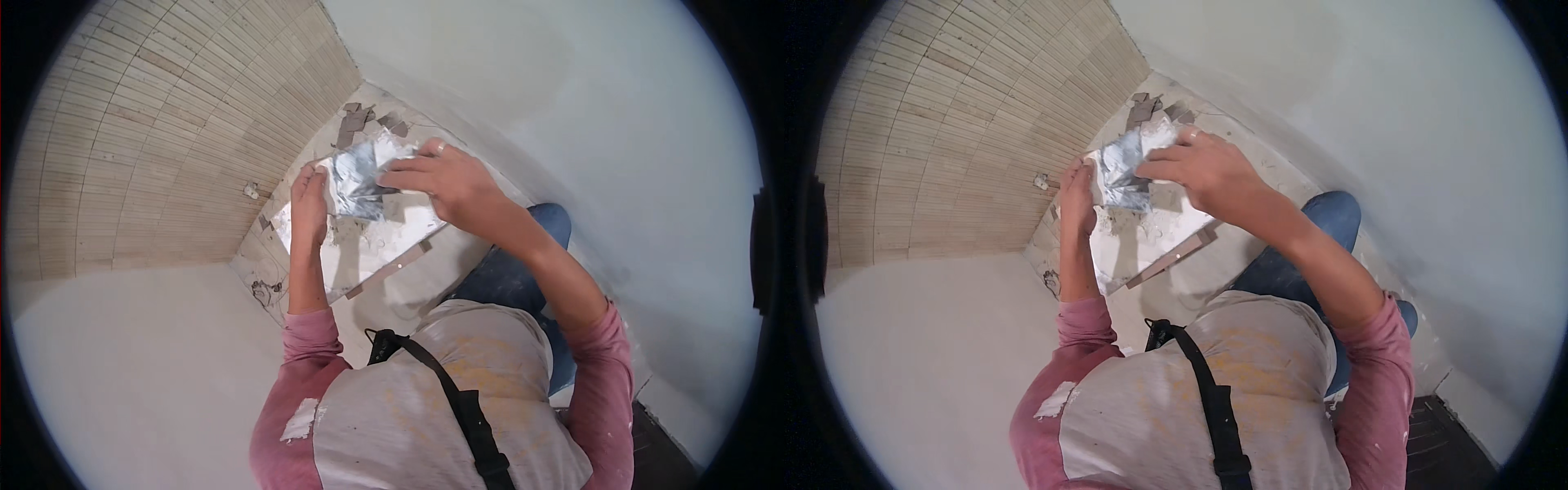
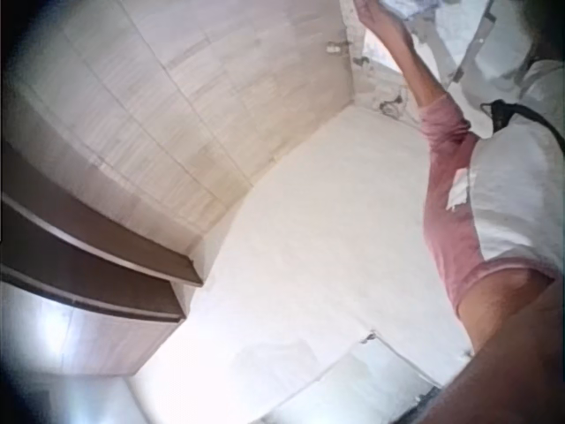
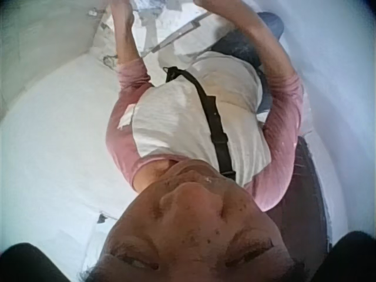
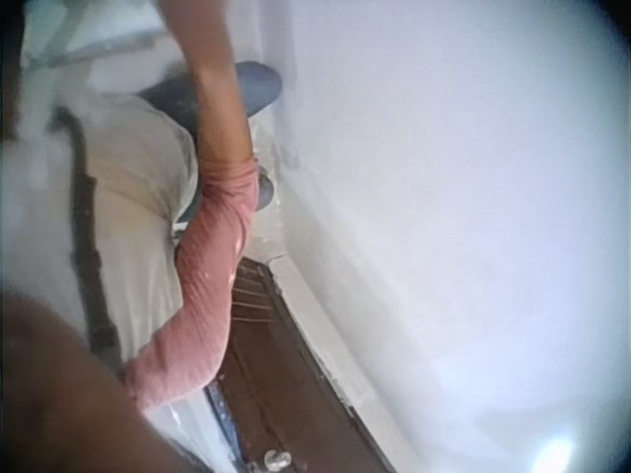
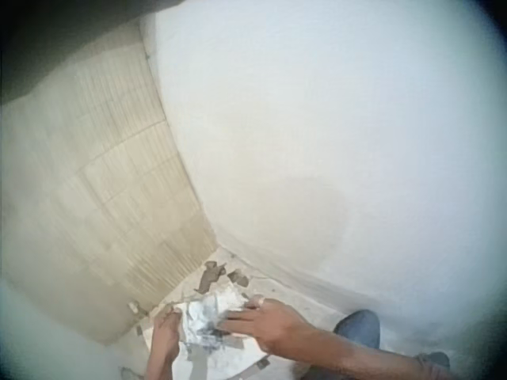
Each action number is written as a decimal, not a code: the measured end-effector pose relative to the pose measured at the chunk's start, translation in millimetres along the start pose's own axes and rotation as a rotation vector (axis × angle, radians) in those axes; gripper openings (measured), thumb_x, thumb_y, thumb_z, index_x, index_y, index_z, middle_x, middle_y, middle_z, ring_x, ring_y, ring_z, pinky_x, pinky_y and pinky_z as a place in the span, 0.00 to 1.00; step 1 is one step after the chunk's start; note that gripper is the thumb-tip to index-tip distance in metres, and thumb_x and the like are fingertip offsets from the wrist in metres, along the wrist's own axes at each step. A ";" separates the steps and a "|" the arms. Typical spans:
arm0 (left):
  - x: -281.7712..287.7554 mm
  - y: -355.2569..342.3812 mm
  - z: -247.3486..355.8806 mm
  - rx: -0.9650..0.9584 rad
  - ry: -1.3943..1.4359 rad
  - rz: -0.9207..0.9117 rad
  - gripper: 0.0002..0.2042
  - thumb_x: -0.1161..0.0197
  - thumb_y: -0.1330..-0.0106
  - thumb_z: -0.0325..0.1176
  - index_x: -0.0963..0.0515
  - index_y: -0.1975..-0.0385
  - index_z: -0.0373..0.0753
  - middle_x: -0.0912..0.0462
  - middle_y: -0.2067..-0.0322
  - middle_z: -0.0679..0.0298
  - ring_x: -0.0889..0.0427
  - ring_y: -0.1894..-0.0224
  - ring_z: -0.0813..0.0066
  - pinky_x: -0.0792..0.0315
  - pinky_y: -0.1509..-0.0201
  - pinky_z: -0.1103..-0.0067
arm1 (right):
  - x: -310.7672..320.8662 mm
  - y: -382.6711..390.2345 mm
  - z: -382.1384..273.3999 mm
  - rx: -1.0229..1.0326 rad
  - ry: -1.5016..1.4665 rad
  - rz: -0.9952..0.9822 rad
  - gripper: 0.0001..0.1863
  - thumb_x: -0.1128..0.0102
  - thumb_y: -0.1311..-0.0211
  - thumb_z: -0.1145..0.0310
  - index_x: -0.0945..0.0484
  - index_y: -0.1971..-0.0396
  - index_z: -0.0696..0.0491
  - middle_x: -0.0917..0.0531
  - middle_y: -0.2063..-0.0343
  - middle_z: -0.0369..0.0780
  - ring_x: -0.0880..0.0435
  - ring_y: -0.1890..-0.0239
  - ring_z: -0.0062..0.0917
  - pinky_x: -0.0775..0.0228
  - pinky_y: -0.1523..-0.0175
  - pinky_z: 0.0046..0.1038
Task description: The person applies plaster to a wall joint near a floor corner using two metal scrapers. The person repeatedly transfers the white plaster compound between the scrapers and then spreads it onto the wall and joint area.
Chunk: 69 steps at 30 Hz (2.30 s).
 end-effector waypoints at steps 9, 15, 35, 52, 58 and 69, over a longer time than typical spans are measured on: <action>-24.5 9.4 8.6 -0.111 -0.173 -0.071 0.12 0.51 0.26 0.33 0.22 0.60 0.33 0.21 0.68 0.67 0.29 0.64 0.82 0.34 0.56 0.82 | -33.4 -17.6 -13.8 0.089 0.257 -0.142 0.23 0.44 0.42 0.75 0.21 0.48 0.35 0.19 0.51 0.26 0.24 0.48 0.28 0.31 0.42 0.33; -25.5 3.9 11.9 -0.077 -0.188 -0.007 0.12 0.51 0.25 0.34 0.22 0.59 0.32 0.21 0.68 0.67 0.29 0.65 0.82 0.33 0.58 0.81 | -37.2 3.9 -28.4 0.224 0.237 -0.061 0.21 0.44 0.43 0.73 0.19 0.51 0.37 0.18 0.52 0.28 0.23 0.49 0.27 0.31 0.43 0.31; -37.9 53.2 -79.4 0.230 0.689 0.222 0.10 0.57 0.28 0.28 0.26 0.59 0.36 0.19 0.64 0.61 0.17 0.66 0.74 0.21 0.64 0.77 | -51.2 42.1 3.5 -0.141 -0.262 0.150 0.37 0.49 0.50 0.85 0.29 0.36 0.43 0.29 0.37 0.46 0.26 0.39 0.44 0.32 0.35 0.40; -54.4 9.8 -35.2 0.165 0.215 -0.235 0.11 0.49 0.26 0.34 0.24 0.54 0.35 0.18 0.61 0.66 0.20 0.64 0.81 0.26 0.59 0.81 | 30.5 51.1 38.0 -0.195 0.108 0.165 0.23 0.46 0.45 0.77 0.21 0.48 0.45 0.17 0.52 0.37 0.22 0.47 0.39 0.28 0.45 0.38; -85.2 6.9 -27.1 0.153 -0.093 -0.442 0.13 0.48 0.25 0.36 0.24 0.53 0.32 0.21 0.64 0.70 0.26 0.64 0.84 0.31 0.58 0.83 | 15.3 39.1 32.1 -0.154 0.290 0.043 0.23 0.46 0.43 0.77 0.21 0.47 0.42 0.19 0.50 0.34 0.24 0.46 0.35 0.32 0.42 0.37; -132.2 -39.1 -35.4 0.071 -0.584 -0.633 0.14 0.47 0.29 0.34 0.21 0.56 0.30 0.19 0.63 0.66 0.26 0.60 0.79 0.32 0.54 0.79 | -48.9 64.9 74.2 -0.397 -0.027 -0.020 0.26 0.47 0.45 0.80 0.19 0.47 0.41 0.16 0.52 0.34 0.23 0.49 0.36 0.28 0.45 0.35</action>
Point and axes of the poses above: each hand's wrist, its own y-axis away from the middle knuckle, its own x-axis out of the back of the hand, z = x × y, the point moved 10 cm from there along -y, towards the middle knuckle
